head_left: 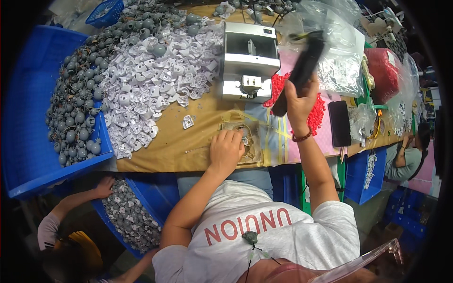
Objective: Assembling and packaging light bulbs by attaching components and using an electric screwdriver.
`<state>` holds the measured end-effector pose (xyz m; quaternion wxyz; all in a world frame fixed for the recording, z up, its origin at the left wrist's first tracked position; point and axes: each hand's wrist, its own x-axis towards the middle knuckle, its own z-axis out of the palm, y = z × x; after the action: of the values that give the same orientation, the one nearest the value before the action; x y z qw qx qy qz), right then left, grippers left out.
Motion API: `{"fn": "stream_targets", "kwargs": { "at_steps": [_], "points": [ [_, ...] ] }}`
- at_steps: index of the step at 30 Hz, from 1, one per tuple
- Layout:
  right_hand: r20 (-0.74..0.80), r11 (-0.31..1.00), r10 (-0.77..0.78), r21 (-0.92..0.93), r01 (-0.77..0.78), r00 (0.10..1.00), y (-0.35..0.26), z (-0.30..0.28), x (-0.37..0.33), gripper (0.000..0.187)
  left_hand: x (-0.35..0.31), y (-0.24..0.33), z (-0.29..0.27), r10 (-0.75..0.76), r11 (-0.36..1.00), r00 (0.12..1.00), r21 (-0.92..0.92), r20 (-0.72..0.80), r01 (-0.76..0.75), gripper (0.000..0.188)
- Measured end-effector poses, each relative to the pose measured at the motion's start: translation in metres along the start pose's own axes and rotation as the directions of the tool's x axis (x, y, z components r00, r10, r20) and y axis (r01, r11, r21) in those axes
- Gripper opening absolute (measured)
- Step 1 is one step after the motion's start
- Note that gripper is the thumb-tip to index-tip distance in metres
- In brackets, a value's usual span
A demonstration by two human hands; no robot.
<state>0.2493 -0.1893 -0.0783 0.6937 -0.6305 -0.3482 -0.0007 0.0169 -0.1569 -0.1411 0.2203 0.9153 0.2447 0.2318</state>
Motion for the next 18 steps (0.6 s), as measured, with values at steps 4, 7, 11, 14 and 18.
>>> {"fn": "stream_targets", "kwargs": {
  "at_steps": [4,7,11,14,18],
  "points": [
    [0.278,0.919,-0.022,0.384,-0.09,0.96,-0.055,0.016,0.027,0.061,0.0,0.003,-0.002,-0.009,1.0,1.0,-0.026,0.005,0.009,0.039],
    [0.301,0.918,-0.083,0.393,-0.044,0.95,-0.056,0.039,0.042,0.043,0.0,0.003,-0.001,-0.013,1.0,1.0,0.006,0.004,0.013,0.037],
    [0.356,0.96,-0.031,0.27,-0.071,0.934,-0.037,0.062,0.054,0.039,-0.002,0.003,0.001,-0.028,0.999,0.999,0.026,0.018,0.028,0.036],
    [0.384,0.976,0.028,0.189,-0.109,0.923,-0.024,0.075,0.05,0.037,-0.002,0.003,0.001,-0.043,0.999,0.999,-0.018,0.012,0.043,0.036],
    [0.426,0.946,0.169,0.183,-0.267,0.889,-0.032,0.074,0.038,0.039,-0.002,0.001,-0.002,-0.071,0.994,0.997,-0.082,0.028,0.073,0.036]
  ]
}}
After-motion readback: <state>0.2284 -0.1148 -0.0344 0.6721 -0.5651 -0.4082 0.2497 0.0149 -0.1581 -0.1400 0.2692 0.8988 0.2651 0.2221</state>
